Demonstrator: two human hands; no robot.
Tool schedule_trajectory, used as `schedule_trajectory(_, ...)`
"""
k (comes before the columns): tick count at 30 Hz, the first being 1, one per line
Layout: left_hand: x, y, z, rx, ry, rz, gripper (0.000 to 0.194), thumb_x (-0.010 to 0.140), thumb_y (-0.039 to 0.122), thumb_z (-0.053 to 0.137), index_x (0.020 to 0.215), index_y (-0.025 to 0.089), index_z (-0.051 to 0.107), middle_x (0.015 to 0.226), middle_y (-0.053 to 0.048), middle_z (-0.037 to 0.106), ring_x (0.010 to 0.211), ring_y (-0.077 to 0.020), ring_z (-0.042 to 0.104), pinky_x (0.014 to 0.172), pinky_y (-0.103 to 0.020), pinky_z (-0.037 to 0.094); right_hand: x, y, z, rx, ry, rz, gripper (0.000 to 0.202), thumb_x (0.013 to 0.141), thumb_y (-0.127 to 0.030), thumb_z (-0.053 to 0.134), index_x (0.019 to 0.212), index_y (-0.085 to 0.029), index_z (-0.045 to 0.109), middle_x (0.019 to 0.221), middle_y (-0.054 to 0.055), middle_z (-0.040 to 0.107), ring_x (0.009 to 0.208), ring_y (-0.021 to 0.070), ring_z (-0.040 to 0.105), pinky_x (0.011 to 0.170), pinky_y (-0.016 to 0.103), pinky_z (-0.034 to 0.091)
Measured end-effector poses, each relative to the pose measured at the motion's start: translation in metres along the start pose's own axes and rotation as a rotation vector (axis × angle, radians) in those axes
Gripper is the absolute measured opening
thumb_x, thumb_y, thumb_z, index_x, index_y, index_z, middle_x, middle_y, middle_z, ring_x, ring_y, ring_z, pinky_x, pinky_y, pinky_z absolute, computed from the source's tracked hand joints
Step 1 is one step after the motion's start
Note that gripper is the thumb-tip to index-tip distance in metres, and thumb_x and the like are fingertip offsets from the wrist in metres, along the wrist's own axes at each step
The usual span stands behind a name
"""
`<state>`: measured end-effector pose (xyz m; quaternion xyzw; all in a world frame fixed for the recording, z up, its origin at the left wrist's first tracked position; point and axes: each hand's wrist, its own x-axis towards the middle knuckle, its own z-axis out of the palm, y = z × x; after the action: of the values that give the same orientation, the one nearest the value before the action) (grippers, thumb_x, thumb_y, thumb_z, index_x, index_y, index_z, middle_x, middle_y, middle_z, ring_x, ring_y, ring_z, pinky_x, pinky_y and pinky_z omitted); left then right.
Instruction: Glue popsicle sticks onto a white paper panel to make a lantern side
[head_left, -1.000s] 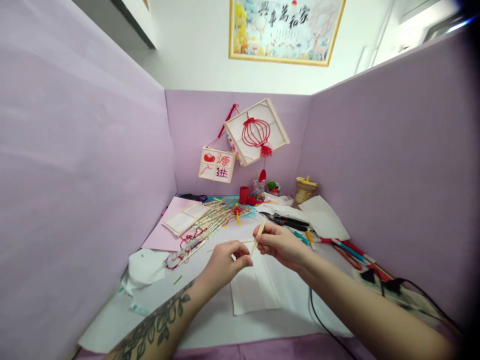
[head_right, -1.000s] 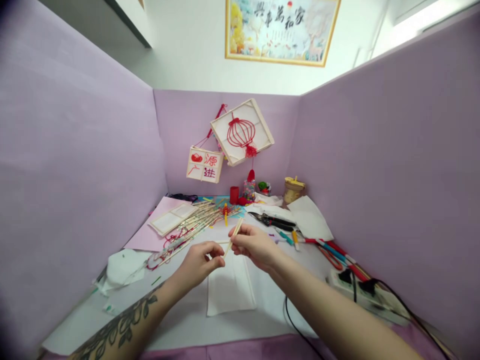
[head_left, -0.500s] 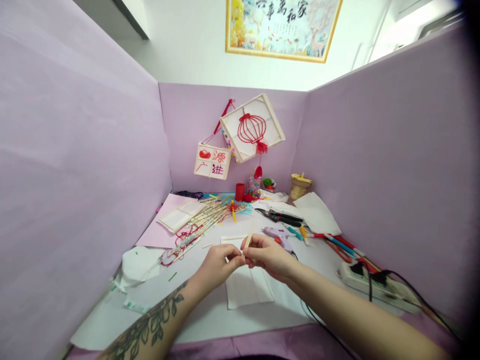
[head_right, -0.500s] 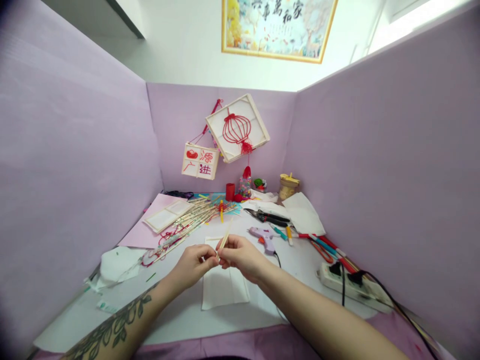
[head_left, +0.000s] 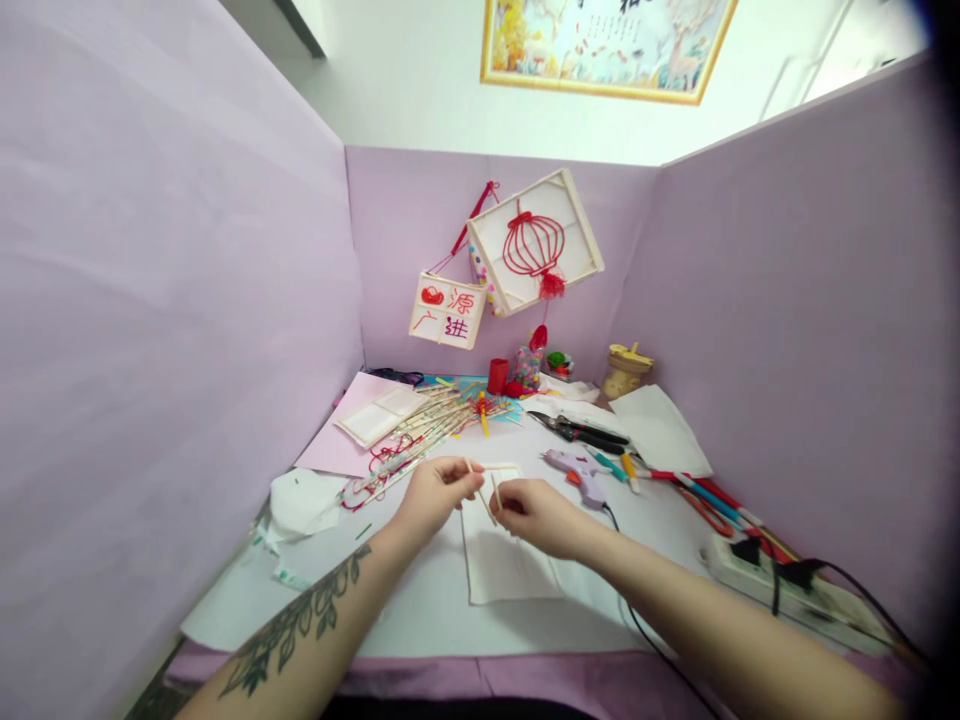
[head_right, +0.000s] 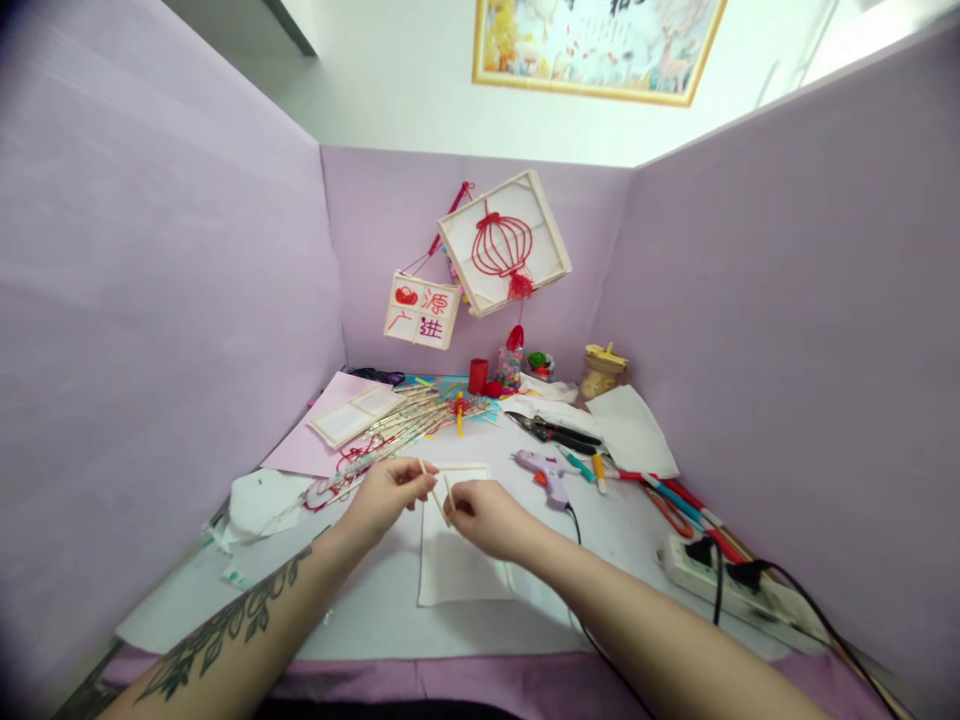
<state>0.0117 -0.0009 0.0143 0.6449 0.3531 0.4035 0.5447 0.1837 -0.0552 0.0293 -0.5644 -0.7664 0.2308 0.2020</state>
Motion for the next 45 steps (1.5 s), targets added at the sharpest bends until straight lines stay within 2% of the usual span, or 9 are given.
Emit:
schedule_trajectory(3, 0.014, -0.009, -0.015, -0.105, 0.207, -0.010, 0.031, 0.064, 0.042, 0.072, 0.073, 0.014, 0.061, 0.068, -0.001, 0.062, 0.059, -0.0098, 0.056, 0.050, -0.018, 0.039, 0.027, 0.018, -0.020, -0.218, 0.097, 0.048, 0.020, 0.080, -0.014, 0.049, 0.078, -0.015, 0.069, 0.079, 0.007, 0.068, 0.074, 0.0180, 0.060, 0.069, 0.027, 0.043)
schedule_trajectory(7, 0.020, -0.014, -0.023, -0.259, 0.298, -0.036, 0.041, 0.058, 0.040, 0.079, 0.080, 0.017, 0.053, 0.070, 0.000, 0.064, 0.068, -0.0133, 0.063, 0.060, -0.022, 0.046, 0.051, 0.027, -0.027, -0.301, 0.487, 0.007, 0.034, 0.082, -0.018, 0.054, 0.114, -0.016, 0.063, 0.117, 0.015, 0.060, 0.107, 0.0259, 0.055, 0.091, 0.038, 0.041)
schedule_trajectory(9, 0.017, -0.012, -0.018, -0.256, 0.232, -0.026, 0.042, 0.060, 0.040, 0.079, 0.080, 0.016, 0.051, 0.071, -0.001, 0.066, 0.071, -0.0147, 0.065, 0.065, -0.024, 0.048, 0.048, 0.018, -0.019, -0.173, 0.425, -0.108, 0.032, 0.083, -0.022, 0.055, 0.113, -0.018, 0.064, 0.112, 0.012, 0.063, 0.101, 0.0230, 0.057, 0.087, 0.036, 0.043)
schedule_trajectory(12, 0.008, -0.010, -0.007, -0.214, 0.088, 0.026, 0.038, 0.063, 0.039, 0.078, 0.078, 0.015, 0.051, 0.071, -0.004, 0.068, 0.072, -0.0162, 0.066, 0.069, -0.028, 0.049, 0.030, 0.002, -0.005, -0.057, 0.225, -0.152, 0.022, 0.084, -0.021, 0.050, 0.093, -0.019, 0.071, 0.088, 0.006, 0.070, 0.079, 0.0183, 0.061, 0.073, 0.030, 0.044)
schedule_trajectory(17, 0.002, -0.015, 0.001, -0.033, -0.180, 0.102, 0.034, 0.067, 0.028, 0.073, 0.092, 0.015, 0.055, 0.086, -0.006, 0.069, 0.077, -0.0167, 0.066, 0.072, -0.030, 0.050, -0.004, 0.011, -0.006, 0.182, 0.117, 0.056, 0.014, 0.076, -0.021, 0.056, 0.075, -0.019, 0.070, 0.079, 0.004, 0.071, 0.071, 0.0168, 0.060, 0.067, 0.028, 0.043)
schedule_trajectory(19, 0.002, -0.020, 0.000, 0.188, -0.259, 0.122, 0.035, 0.067, 0.023, 0.071, 0.099, 0.017, 0.057, 0.086, -0.004, 0.068, 0.077, -0.0153, 0.064, 0.070, -0.027, 0.048, -0.018, 0.024, -0.010, 0.394, 0.066, 0.165, 0.011, 0.071, -0.027, 0.061, 0.073, -0.019, 0.069, 0.082, 0.004, 0.071, 0.069, 0.0160, 0.059, 0.064, 0.027, 0.044)
schedule_trajectory(22, 0.004, -0.027, -0.003, 0.530, -0.347, 0.157, 0.019, 0.068, 0.020, 0.066, 0.087, 0.017, 0.063, 0.078, -0.001, 0.065, 0.071, -0.0140, 0.060, 0.065, -0.024, 0.045, -0.037, 0.037, -0.011, 0.517, 0.018, 0.254, 0.016, 0.067, -0.033, 0.065, 0.071, -0.018, 0.069, 0.075, 0.004, 0.068, 0.062, 0.0144, 0.055, 0.058, 0.027, 0.043)
schedule_trajectory(32, 0.002, -0.026, -0.005, 0.702, -0.511, 0.113, 0.016, 0.068, 0.021, 0.061, 0.083, 0.016, 0.065, 0.073, -0.001, 0.064, 0.067, -0.0142, 0.058, 0.062, -0.023, 0.042, -0.054, 0.029, 0.000, 0.103, -0.037, 0.133, 0.013, 0.071, -0.023, 0.059, 0.070, -0.020, 0.072, 0.065, 0.000, 0.067, 0.060, 0.0145, 0.057, 0.058, 0.025, 0.038)
schedule_trajectory(45, 0.004, -0.030, -0.008, 0.678, -0.542, 0.086, 0.014, 0.068, 0.026, 0.064, 0.079, 0.016, 0.064, 0.068, 0.001, 0.061, 0.063, -0.0131, 0.055, 0.059, -0.022, 0.040, -0.055, 0.030, 0.006, -0.055, -0.111, 0.042, 0.018, 0.073, -0.015, 0.056, 0.073, -0.021, 0.074, 0.072, 0.002, 0.071, 0.069, 0.0170, 0.062, 0.064, 0.025, 0.040)
